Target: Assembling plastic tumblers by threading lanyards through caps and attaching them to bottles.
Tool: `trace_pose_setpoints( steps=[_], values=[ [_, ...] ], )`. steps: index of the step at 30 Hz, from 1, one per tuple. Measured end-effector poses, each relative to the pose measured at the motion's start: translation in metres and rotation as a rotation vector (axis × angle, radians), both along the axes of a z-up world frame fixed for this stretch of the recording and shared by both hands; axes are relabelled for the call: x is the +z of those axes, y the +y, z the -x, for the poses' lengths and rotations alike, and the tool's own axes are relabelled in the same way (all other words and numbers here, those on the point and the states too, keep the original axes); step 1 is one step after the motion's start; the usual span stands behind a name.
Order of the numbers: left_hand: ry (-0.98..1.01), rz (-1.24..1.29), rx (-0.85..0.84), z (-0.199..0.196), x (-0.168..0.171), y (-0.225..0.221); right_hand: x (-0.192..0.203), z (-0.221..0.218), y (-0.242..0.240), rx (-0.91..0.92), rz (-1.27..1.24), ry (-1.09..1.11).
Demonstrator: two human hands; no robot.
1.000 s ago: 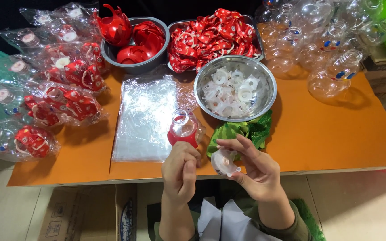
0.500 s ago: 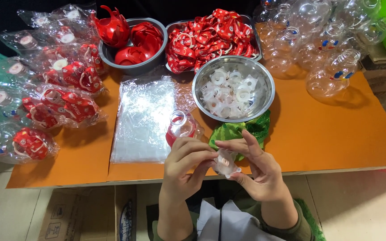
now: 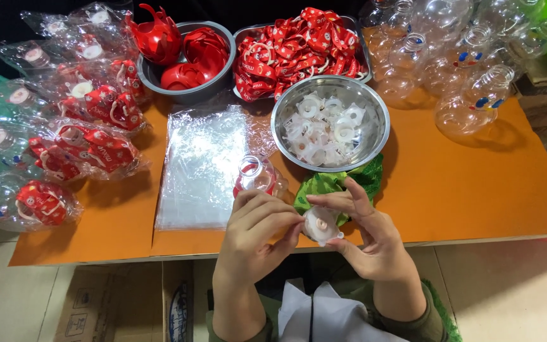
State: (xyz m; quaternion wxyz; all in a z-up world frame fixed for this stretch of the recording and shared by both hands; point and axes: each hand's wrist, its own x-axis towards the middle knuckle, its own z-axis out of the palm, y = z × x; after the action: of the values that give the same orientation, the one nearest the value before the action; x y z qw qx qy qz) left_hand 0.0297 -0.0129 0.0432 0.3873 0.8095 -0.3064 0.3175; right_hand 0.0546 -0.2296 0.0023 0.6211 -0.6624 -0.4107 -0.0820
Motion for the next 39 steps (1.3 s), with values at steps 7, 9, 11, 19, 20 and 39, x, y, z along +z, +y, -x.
trace_pose_setpoints(
  steps=[7, 9, 11, 19, 20, 39],
  values=[
    [-0.079, 0.107, 0.215, -0.020, -0.036, -0.014, -0.019, -0.018, 0.019, -0.241, -0.078, -0.339],
    [-0.001, 0.231, 0.245, -0.022, -0.048, -0.020, -0.025, -0.020, 0.023, -0.366, -0.046, -0.437],
    [0.013, 0.271, 0.264, -0.021, -0.048, -0.025, -0.028, -0.022, 0.024, -0.367, -0.071, -0.424],
    [0.051, 0.349, 0.319, -0.022, -0.054, -0.033, -0.050, -0.019, 0.026, -0.163, -0.370, -0.020],
    [0.041, 0.370, 0.286, -0.023, -0.055, -0.033, -0.052, -0.019, 0.024, -0.122, -0.434, 0.051],
    [0.250, 0.313, 0.180, 0.016, -0.070, 0.033, -0.048, -0.017, 0.020, -0.052, -0.376, 0.214]
  ],
)
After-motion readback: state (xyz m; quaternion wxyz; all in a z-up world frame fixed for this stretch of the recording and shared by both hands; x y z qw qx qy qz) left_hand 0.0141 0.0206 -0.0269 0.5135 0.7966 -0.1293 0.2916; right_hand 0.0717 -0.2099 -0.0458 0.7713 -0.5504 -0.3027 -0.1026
